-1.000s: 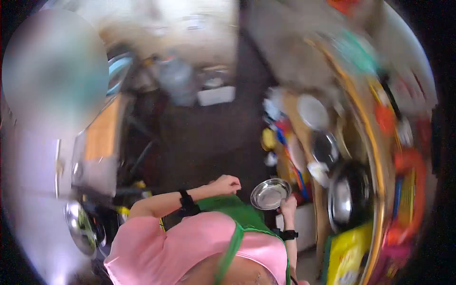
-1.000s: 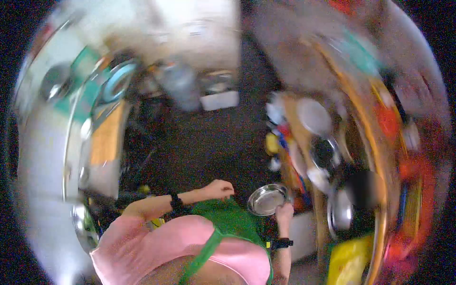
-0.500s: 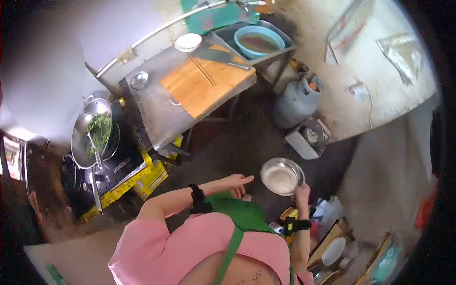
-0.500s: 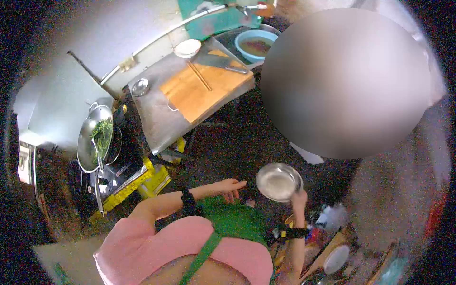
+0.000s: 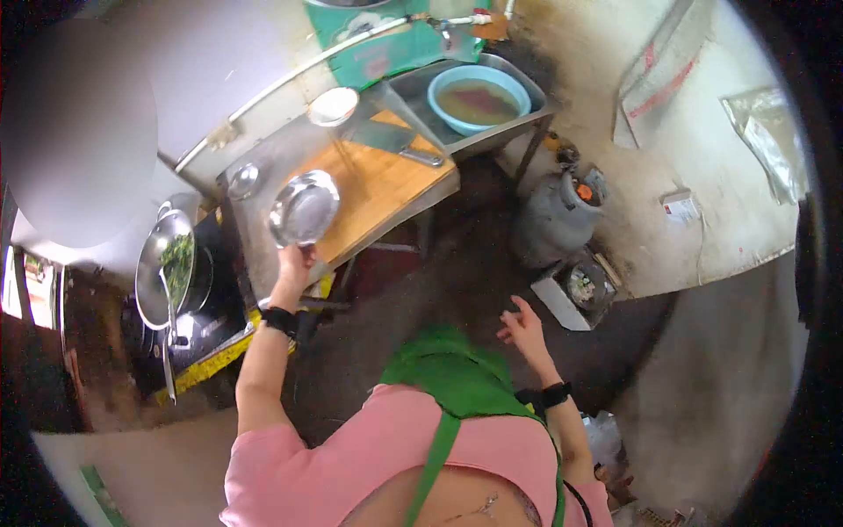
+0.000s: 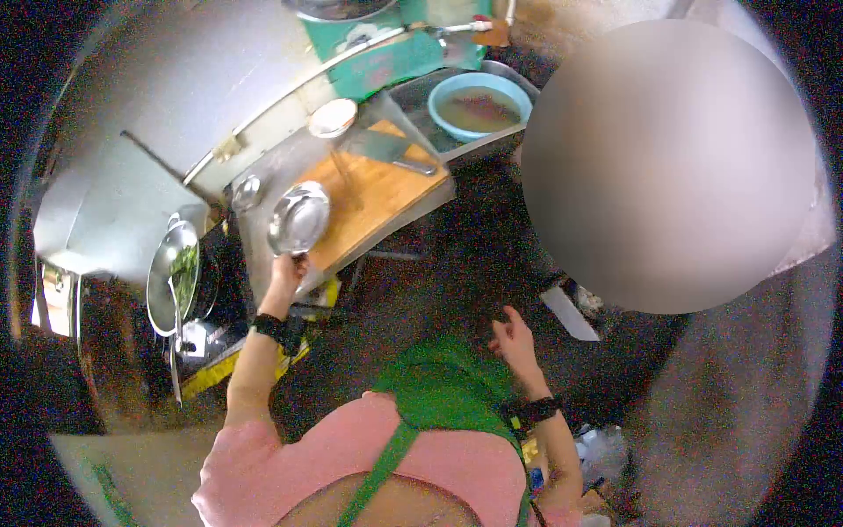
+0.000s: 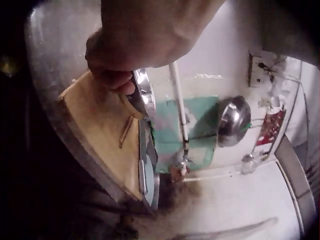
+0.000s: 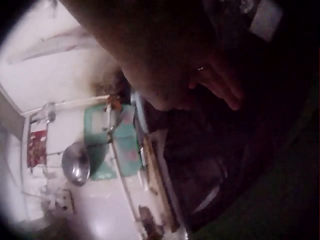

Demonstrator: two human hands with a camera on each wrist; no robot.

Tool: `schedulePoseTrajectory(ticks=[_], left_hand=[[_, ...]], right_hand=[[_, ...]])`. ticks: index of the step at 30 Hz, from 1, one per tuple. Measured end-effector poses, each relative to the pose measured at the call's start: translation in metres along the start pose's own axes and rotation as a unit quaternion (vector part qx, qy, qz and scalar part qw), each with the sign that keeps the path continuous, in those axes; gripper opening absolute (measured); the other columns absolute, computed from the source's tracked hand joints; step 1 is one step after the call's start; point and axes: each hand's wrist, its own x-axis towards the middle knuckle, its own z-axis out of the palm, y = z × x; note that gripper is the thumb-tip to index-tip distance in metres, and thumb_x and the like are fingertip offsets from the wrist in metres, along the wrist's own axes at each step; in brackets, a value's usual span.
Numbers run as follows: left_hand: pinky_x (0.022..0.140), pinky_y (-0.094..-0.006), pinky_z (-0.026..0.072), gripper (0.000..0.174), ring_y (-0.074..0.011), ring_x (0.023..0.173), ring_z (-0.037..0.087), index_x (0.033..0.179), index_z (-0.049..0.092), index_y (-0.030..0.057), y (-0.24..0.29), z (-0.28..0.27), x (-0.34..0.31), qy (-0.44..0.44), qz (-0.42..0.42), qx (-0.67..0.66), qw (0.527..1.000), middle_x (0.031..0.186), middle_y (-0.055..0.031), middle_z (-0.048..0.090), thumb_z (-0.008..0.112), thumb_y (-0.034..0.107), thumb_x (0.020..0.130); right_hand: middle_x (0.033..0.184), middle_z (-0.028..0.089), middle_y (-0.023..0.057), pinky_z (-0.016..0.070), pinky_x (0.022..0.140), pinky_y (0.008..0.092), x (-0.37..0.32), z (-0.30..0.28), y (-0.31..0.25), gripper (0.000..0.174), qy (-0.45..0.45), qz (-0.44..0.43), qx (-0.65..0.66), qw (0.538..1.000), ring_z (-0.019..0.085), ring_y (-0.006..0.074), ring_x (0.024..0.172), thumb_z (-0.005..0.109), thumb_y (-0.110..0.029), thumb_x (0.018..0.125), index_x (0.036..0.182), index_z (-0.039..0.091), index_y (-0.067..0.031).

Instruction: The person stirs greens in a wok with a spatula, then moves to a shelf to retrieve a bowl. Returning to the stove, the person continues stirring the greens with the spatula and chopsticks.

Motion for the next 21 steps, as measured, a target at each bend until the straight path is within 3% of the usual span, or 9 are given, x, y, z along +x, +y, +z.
schedulePoseTrajectory(ticks=[2, 4, 5, 7, 9, 13, 17, 19, 21], left_hand=[[0.035, -0.0267, 0.0311, 0.021, -0.0163, 0.049, 0.048, 0.094, 0.053, 0.0007, 0.025, 0.010, 0.019, 0.029, -0.040, -0.053, 0.997, 0.074, -0.0108, 0.058, 0.036, 0.013, 0.089], [0.041, -0.0294, 0.0423, 0.027, -0.0211, 0.057, 0.054, 0.103, 0.054, 0.0068, 0.020, 0.005, 0.066, -0.009, -0.057, -0.170, 0.984, 0.081, -0.0102, 0.060, 0.033, 0.018, 0.091], [0.045, -0.0309, 0.0450, 0.027, -0.0220, 0.060, 0.054, 0.104, 0.054, 0.0066, 0.017, 0.007, 0.083, -0.004, -0.064, -0.151, 0.986, 0.084, -0.0103, 0.060, 0.034, 0.019, 0.091], [0.052, -0.0345, 0.0482, 0.029, -0.0243, 0.068, 0.055, 0.105, 0.053, 0.0055, 0.003, -0.003, 0.094, 0.006, -0.080, -0.158, 0.984, 0.088, -0.0104, 0.060, 0.040, 0.027, 0.090], [0.059, -0.0372, 0.0488, 0.045, -0.0274, 0.074, 0.054, 0.104, 0.052, 0.0025, -0.004, -0.017, 0.092, 0.016, -0.116, -0.132, 0.984, 0.085, -0.0108, 0.057, 0.048, 0.045, 0.088], [0.034, -0.0244, 0.0333, 0.049, -0.0142, 0.038, 0.039, 0.084, 0.054, 0.0060, 0.012, 0.002, 0.054, 0.034, -0.164, 0.040, 0.985, 0.058, -0.0054, 0.047, 0.048, 0.055, 0.085], [0.034, -0.0238, 0.0300, 0.025, -0.0129, 0.039, 0.039, 0.072, 0.049, 0.0121, -0.032, 0.040, 0.038, 0.208, -0.071, 0.079, 0.972, 0.053, -0.0008, 0.042, 0.048, 0.031, 0.088], [0.034, -0.0258, 0.0288, 0.014, -0.0131, 0.039, 0.039, 0.067, 0.047, 0.0145, -0.062, 0.049, 0.023, 0.052, -0.039, 0.097, 0.993, 0.051, 0.0008, 0.038, 0.051, 0.016, 0.081], [0.034, -0.0265, 0.0289, 0.014, -0.0140, 0.038, 0.041, 0.065, 0.047, 0.0103, -0.055, 0.125, -0.069, 0.051, -0.057, 0.081, 0.994, 0.052, -0.0013, 0.044, 0.053, 0.015, 0.077]], right_hand=[[0.090, 0.061, 0.0124, 0.0499, 0.051, 0.0264, 0.010, -0.033, 0.064, 0.051, 0.044, 0.000, -0.051, 0.998, 0.064, 0.0169, 0.064, 0.056, -0.019, 0.087, 0.132, 0.037, -0.0051], [0.085, 0.060, 0.0120, 0.0494, 0.048, 0.0268, 0.017, -0.059, 0.146, 0.047, 0.200, -0.248, -0.298, 0.900, 0.063, 0.0179, 0.057, 0.056, -0.020, 0.086, 0.127, 0.041, -0.0031], [0.085, 0.060, 0.0120, 0.0494, 0.048, 0.0268, 0.008, -0.069, 0.151, 0.047, 0.218, -0.238, -0.294, 0.900, 0.063, 0.0179, 0.057, 0.056, -0.020, 0.086, 0.127, 0.041, -0.0031], [0.080, 0.057, 0.0112, 0.0492, 0.042, 0.0285, -0.021, -0.085, 0.157, 0.036, 0.143, 0.121, 0.037, 0.982, 0.062, 0.0210, 0.053, 0.054, -0.018, 0.086, 0.116, 0.048, 0.0004], [0.078, 0.056, 0.0105, 0.0485, 0.039, 0.0290, -0.043, -0.086, 0.170, 0.030, 0.186, 0.200, 0.080, 0.959, 0.061, 0.0220, 0.050, 0.052, -0.016, 0.086, 0.110, 0.050, 0.0016], [0.074, 0.054, 0.0088, 0.0480, 0.036, 0.0302, -0.078, -0.092, 0.170, 0.015, 0.226, 0.301, 0.200, 0.905, 0.061, 0.0240, 0.050, 0.050, -0.011, 0.085, 0.094, 0.054, 0.0000], [0.076, 0.055, 0.0133, 0.0466, 0.035, 0.0367, -0.074, -0.100, 0.268, 0.023, 0.141, 0.236, 0.185, 0.943, 0.062, 0.0321, 0.051, 0.046, -0.016, 0.089, 0.110, 0.042, -0.0058], [0.079, 0.057, 0.0128, 0.0484, 0.041, 0.0393, -0.051, -0.120, 0.333, 0.020, 0.096, 0.080, -0.034, 0.992, 0.061, 0.0319, 0.057, 0.050, -0.013, 0.085, 0.104, 0.047, -0.0063], [0.081, 0.058, 0.0124, 0.0501, 0.047, 0.0420, -0.033, -0.144, 0.364, 0.018, 0.057, -0.101, -0.221, 0.968, 0.061, 0.0317, 0.063, 0.054, -0.010, 0.081, 0.099, 0.052, -0.0068]])
